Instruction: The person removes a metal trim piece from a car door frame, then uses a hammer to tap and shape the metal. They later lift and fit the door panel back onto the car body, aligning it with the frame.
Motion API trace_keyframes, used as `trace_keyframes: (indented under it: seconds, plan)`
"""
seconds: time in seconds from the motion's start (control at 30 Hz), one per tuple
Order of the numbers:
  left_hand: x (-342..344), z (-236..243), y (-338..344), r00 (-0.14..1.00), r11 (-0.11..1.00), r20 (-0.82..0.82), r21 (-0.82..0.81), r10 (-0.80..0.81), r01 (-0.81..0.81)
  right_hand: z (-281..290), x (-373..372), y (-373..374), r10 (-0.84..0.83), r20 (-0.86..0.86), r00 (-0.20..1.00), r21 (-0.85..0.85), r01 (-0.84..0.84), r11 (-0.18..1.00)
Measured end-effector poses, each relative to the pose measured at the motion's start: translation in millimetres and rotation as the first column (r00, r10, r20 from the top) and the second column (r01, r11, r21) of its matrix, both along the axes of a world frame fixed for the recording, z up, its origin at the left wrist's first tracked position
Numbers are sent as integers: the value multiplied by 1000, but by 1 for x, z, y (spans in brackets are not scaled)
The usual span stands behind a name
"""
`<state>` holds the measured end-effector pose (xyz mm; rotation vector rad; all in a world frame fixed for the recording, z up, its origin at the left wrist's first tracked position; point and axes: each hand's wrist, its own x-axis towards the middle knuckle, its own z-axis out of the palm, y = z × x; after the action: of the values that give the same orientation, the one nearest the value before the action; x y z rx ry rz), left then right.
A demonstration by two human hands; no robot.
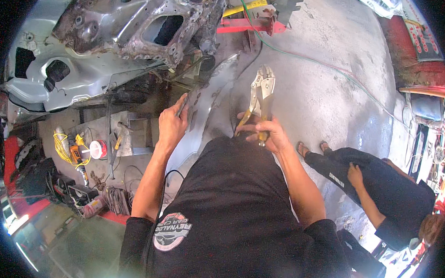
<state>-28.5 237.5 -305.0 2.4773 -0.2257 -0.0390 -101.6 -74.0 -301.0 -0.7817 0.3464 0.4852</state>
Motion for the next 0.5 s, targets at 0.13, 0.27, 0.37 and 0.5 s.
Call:
trace_keyframes:
  seconds: [0.13, 0.27, 0.37, 0.5]
  plan:
    - [-9, -2, -17, 1000, 1000, -15, 12, -26, 27, -25, -14, -12, 64, 19, 998, -3, -64, 998]
    - [-11, -21, -40, 998, 997, 39, -56, -57, 59, -46, -27, -19, 33, 17, 999, -61, -32, 998]
    - [-16, -27, -60, 995, 995, 10, -35, -95, 96, -52, -38, -33, -32, -21, 999, -12, 32, 999]
    - [-29, -28, -92, 993, 995, -64, 6, -96, 97, -83, -54, -71, -42, -95, 995, -68, 35, 997]
